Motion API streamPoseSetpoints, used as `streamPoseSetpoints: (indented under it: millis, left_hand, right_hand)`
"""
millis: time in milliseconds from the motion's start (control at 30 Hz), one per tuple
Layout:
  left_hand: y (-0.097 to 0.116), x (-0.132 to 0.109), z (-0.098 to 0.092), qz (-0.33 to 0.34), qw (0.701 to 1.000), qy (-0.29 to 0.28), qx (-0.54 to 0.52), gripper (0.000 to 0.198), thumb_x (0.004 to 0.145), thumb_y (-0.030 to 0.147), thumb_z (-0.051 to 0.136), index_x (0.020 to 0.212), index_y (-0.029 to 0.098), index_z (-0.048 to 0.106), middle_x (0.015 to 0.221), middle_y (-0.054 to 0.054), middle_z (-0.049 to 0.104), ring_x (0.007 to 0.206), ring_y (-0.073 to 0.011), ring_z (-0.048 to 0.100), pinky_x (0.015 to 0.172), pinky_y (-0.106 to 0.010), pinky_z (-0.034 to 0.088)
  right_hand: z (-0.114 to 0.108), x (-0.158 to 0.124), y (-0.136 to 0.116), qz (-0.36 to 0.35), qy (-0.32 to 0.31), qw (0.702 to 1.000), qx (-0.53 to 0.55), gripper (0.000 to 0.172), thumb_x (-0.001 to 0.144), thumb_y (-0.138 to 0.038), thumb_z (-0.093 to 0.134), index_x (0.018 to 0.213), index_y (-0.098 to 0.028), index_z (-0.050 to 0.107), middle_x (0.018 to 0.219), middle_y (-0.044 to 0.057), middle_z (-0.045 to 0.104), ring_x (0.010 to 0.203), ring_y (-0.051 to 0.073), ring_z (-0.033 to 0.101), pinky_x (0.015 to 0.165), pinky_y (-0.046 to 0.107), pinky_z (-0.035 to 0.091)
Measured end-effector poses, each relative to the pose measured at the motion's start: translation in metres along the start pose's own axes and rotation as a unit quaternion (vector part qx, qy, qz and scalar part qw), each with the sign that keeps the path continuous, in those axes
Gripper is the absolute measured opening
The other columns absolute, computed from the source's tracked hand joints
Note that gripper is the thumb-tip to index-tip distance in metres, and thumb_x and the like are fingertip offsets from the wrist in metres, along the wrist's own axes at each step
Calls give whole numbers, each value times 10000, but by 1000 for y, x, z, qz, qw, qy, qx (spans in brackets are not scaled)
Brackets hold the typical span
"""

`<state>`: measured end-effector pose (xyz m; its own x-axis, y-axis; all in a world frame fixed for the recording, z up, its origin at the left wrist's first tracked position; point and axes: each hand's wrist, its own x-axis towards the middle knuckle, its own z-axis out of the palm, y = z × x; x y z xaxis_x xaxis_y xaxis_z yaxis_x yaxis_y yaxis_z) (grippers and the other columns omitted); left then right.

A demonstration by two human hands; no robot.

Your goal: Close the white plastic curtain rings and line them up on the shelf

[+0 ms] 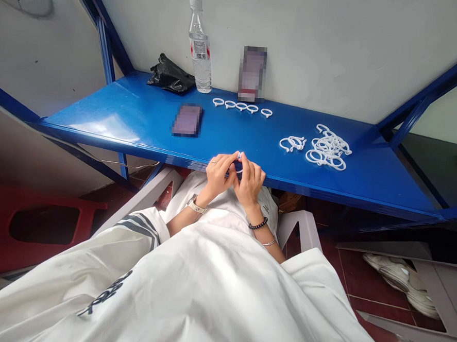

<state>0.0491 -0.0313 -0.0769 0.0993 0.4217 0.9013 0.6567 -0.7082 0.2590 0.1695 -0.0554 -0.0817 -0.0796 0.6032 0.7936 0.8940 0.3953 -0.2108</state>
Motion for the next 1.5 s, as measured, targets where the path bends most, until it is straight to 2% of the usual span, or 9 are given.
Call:
streamPoseSetpoints:
  millis: [167, 300, 500, 733, 900, 1200, 1333, 1500]
  left_hand:
    - [0, 0, 0, -11, 1000, -18, 10, 419, 979, 217, 342, 1262, 139, 640, 1052, -127, 752, 959, -217, 693, 839, -342, 493]
    - [0, 0, 0, -8, 999, -12, 39, 426, 997, 244, 325, 1235, 141, 663, 1032, -119, 758, 935, -211, 702, 820, -336, 497]
    - [-1, -1, 1, -23, 999, -25, 12, 418, 1000, 252, 334, 1245, 140, 654, 1050, -128, 757, 950, -220, 702, 822, -349, 500]
    - [0, 1, 0, -1, 1000, 0, 16, 408, 999, 235, 334, 1235, 132, 651, 1025, -119, 763, 930, -210, 707, 800, -338, 495]
    - [-1, 0, 0, -11, 1000, -13, 16, 406, 989, 235, 348, 1249, 141, 645, 1037, -121, 756, 941, -217, 700, 813, -344, 491]
    - [3, 5, -2, 28, 999, 42, 7, 381, 960, 169, 374, 1246, 130, 622, 987, -96, 765, 896, -198, 701, 788, -313, 475]
    - [5, 7, -4, 35, 998, 59, 5, 371, 948, 139, 392, 1246, 137, 613, 978, -83, 769, 868, -190, 699, 773, -305, 469]
    - [6, 7, -3, 25, 998, 53, 13, 357, 959, 150, 369, 1214, 135, 618, 970, -83, 773, 875, -188, 707, 775, -311, 481]
  right_hand:
    - [1, -1, 1, -2, -6, 1000, 2, 501, 1052, -400, 345, 1448, -158, 534, 1179, 159, 711, 1103, 265, 579, 909, 373, 408]
    - [1, -1, 2, -1, -6, 1000, 6, 508, 1052, -418, 347, 1448, -166, 543, 1183, 156, 712, 1103, 267, 579, 904, 372, 408]
    - [0, 1, 0, -8, 5, 1000, -8, 544, 1061, -474, 304, 1410, -167, 587, 1162, 149, 725, 1067, 265, 597, 902, 372, 405]
    - [-1, 1, 0, 3, -8, 1000, -7, 549, 1057, -479, 298, 1397, -173, 602, 1159, 150, 722, 1072, 271, 595, 912, 383, 405]
    - [-1, 2, 0, 0, -7, 1000, 8, 528, 1055, -464, 325, 1400, -170, 597, 1174, 151, 721, 1073, 267, 594, 887, 375, 407]
    - [1, 0, 1, -15, 20, 1000, 14, 506, 1054, -438, 360, 1437, -170, 555, 1168, 138, 724, 1069, 258, 590, 889, 363, 401]
    - [1, 0, 1, -5, 8, 1000, 13, 522, 1054, -445, 334, 1449, -164, 529, 1175, 146, 715, 1086, 265, 588, 905, 375, 405]
    - [0, 0, -1, -1, 11, 1000, 11, 508, 1057, -438, 340, 1435, -151, 520, 1137, 144, 723, 1083, 258, 604, 917, 377, 407]
